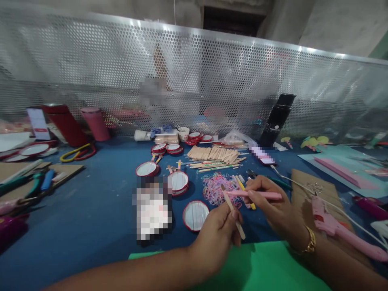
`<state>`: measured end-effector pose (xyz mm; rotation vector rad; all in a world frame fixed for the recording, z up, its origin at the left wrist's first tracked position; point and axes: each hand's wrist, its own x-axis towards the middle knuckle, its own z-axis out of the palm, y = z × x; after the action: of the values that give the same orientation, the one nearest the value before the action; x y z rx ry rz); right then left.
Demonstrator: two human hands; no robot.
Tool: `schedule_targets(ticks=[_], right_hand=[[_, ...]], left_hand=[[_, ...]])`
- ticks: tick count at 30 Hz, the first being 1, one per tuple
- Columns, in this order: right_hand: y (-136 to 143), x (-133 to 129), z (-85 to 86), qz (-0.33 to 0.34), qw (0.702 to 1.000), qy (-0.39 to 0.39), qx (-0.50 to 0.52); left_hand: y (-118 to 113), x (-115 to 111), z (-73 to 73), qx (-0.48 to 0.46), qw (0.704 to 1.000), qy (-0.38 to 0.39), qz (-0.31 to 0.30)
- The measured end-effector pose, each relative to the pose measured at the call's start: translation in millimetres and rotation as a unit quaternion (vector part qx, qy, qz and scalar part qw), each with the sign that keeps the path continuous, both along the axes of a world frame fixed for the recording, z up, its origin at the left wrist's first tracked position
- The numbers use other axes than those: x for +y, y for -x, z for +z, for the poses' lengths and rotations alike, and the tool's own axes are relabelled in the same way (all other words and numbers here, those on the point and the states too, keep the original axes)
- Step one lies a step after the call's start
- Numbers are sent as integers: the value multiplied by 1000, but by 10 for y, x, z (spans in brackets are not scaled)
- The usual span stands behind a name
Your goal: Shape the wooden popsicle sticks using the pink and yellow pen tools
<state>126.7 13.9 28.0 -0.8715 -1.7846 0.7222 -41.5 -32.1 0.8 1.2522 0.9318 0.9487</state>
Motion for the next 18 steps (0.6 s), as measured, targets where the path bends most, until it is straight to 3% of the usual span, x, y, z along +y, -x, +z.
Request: schedule_targets(ticks=[18], right_hand=[[0,-21,8,-18,999,-31,3]], left_hand=[[9,1,28,-7,1000,-15,-3]])
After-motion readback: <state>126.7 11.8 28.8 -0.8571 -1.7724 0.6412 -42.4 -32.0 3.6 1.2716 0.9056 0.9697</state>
